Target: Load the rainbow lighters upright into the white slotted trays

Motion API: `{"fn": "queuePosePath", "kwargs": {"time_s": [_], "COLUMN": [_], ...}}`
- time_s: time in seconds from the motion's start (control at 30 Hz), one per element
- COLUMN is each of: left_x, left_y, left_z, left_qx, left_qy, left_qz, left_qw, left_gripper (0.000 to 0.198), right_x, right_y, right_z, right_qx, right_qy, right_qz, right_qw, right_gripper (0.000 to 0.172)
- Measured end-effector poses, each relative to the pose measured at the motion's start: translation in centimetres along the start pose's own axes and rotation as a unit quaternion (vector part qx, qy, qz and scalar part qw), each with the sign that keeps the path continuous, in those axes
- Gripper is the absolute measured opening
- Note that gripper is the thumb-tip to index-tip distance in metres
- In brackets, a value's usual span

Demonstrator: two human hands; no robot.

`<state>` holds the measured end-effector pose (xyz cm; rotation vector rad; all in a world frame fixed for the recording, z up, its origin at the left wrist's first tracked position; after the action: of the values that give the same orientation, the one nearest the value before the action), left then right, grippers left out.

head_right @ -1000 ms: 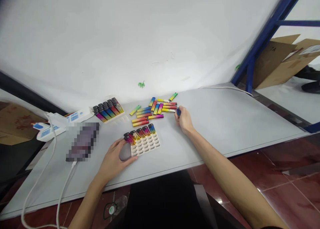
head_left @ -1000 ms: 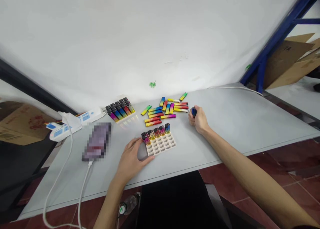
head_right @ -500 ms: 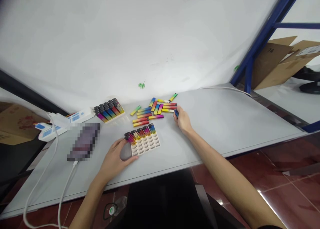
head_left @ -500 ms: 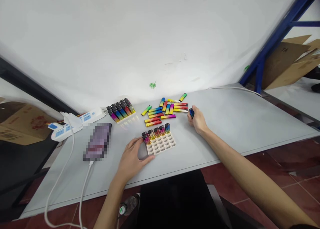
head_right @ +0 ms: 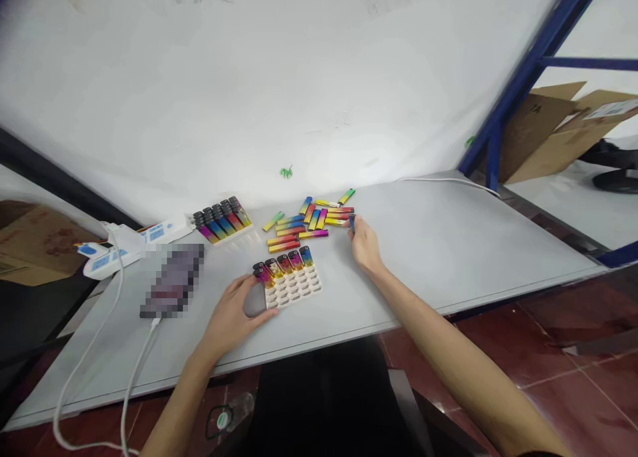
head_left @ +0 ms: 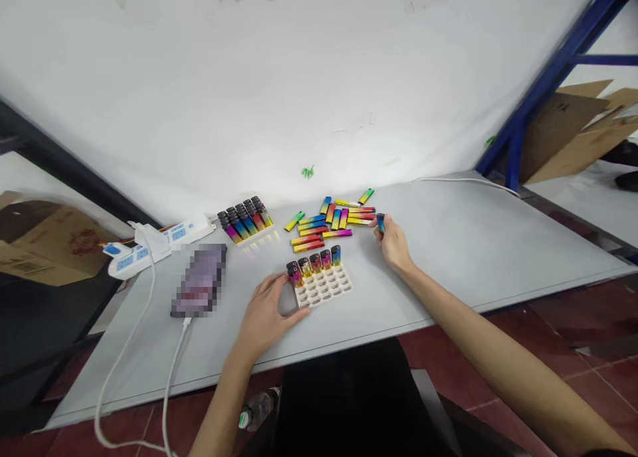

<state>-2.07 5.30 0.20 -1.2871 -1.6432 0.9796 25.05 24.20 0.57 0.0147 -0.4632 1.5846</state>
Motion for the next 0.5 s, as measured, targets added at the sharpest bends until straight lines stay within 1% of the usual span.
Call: {"fn": "queuePosePath", "kwargs": {"time_s": [0.07,0.1,0.23,0.27,0.33,0.4,0.5], "left_x": [0.0,0.1,0.1,0.1,0.1,0.0,-0.1], "left_y": [0.0,0.1,-0.1,-0.1,-0.2,-0.2,-0.1], "left_z": [0.0,0.0,0.0,-0.1,-0.1,-0.2,-0.3], "left_qx": [-0.002,-0.003,-0.007,-0.009,-0.015,-0.022,-0.028], "left_qy": [0.002,0.003,0.003,0.002,0.005,0.009,0.016], "left_qz": [-0.001,0.000,0.002,0.002,-0.002,-0.005,-0.008], "left_qw": [1.000,1.000,1.000,1.000,1.000,1.000,0.999], "left_gripper": [0.069,0.069,0.069,0.069,0.068,0.069,0.070], "right_x": [-0.8,-1.2,-3.4,-4.1,-5.6,-7.0,-8.8], "right_y": [-0.2,-0.4,-0.7,-0.6,0.0,1.1,3.2], "right_z": [0.7,1.3,4.6,5.6,7.6,9.2,10.0], "right_qx": [-0.030,-0.044,-0.074,-0.070,-0.049,-0.038,-0.060], "right_qy": [-0.033,-0.062,-0.181,-0.199,-0.237,-0.277,-0.329], "right_qz": [-0.019,-0.026,-0.046,-0.036,0.007,0.055,0.103], "right_qw": [0.999,0.997,0.980,0.977,0.970,0.959,0.937], "right_gripper": [0.056,0.049,0.029,0.025,0.018,0.014,0.017]}}
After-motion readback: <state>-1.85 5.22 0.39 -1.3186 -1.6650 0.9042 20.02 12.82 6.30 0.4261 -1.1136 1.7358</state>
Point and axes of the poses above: each hand's wrist, its own x-axis towards the middle knuckle, its own y-axis out of the palm, z = x × y, the point moved 3 cm from there along x, towards the middle knuckle, and after that the axes turned 6 degrees about -y, right-handed, at the moved point
